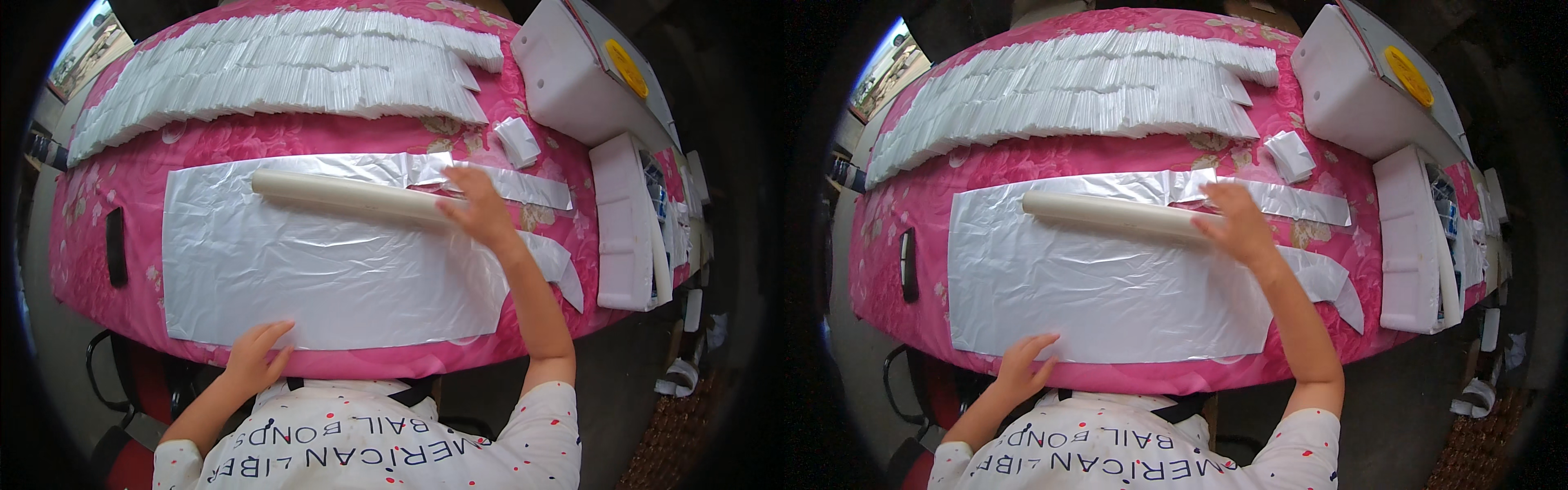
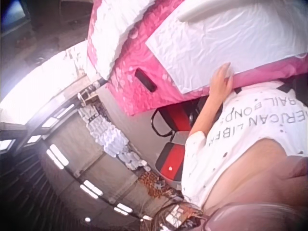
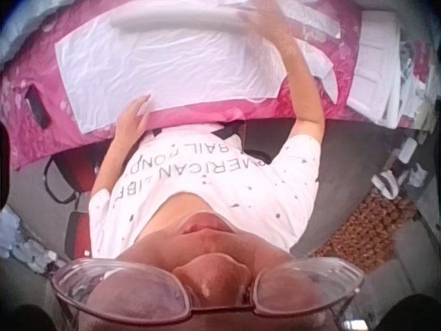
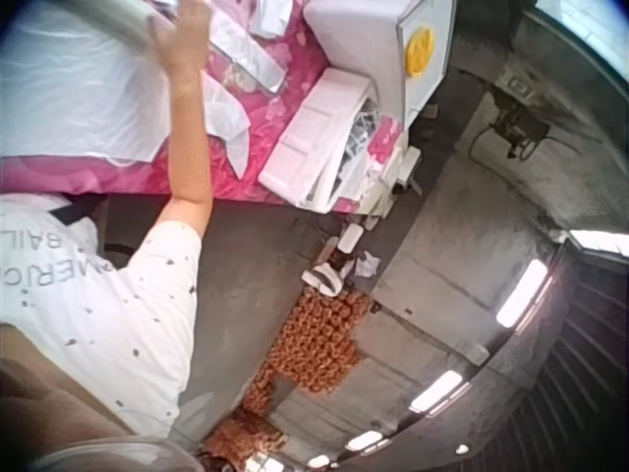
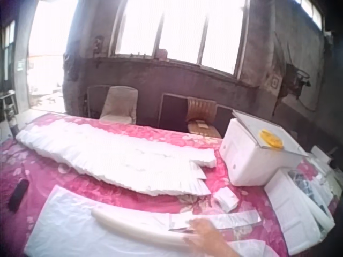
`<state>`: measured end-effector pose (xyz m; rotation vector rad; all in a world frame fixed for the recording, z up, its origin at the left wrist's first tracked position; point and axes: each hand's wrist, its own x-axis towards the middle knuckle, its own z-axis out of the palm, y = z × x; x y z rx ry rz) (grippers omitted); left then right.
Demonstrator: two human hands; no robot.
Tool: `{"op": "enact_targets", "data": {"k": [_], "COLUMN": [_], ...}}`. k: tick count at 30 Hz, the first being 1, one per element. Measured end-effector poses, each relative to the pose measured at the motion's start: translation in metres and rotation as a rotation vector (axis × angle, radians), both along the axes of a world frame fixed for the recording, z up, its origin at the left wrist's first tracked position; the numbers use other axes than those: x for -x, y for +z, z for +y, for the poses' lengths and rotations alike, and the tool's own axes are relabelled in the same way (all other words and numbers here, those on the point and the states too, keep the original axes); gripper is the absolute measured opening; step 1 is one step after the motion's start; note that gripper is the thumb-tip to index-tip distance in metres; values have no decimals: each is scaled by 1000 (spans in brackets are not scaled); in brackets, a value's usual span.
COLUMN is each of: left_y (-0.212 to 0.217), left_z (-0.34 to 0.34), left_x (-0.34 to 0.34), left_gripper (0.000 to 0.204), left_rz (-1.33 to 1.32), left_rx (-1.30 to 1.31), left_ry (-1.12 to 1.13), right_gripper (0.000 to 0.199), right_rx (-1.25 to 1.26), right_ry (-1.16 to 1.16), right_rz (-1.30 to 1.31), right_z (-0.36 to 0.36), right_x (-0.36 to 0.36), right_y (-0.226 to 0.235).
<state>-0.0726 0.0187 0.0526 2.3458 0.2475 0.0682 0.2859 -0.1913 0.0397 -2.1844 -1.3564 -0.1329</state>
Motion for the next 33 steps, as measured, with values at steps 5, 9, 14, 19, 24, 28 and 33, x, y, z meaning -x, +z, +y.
{"op": "enact_targets", "data": {"k": [5,9,14,19,24,28,33], "left_y": [-5,-10,-34,-34,-31,-28,-22], "left_z": [4,-12,-40,-57,-67,-71,-73], "left_x": [-42,-74,-90,-104,-108,-108,-109], "left_gripper": [46,66,86,88,88,89,90], "left_rz": [-31,-74,-149,-132,-100,-76,-10], "left_rx": [-92,-126,-179,-257,-277,-259,-267], "left_ry": [-190,-170,-176,-271,-319,-332,-319], "right_gripper": [52,48,52,55,57,53,45], "right_rx": [176,199,134,279,269,464,578], "right_ry": [-100,-90,121,-99,-349,-718,-1176], "right_rz": [-22,162,297,5,-48,-26,-397], "right_z": [-20,-29,-47,-95,-178,-245,-235], "right_x": [52,130,179,142,79,48,60], "right_y": [-3,-5,-19,-39,-41,-32,-16]}}
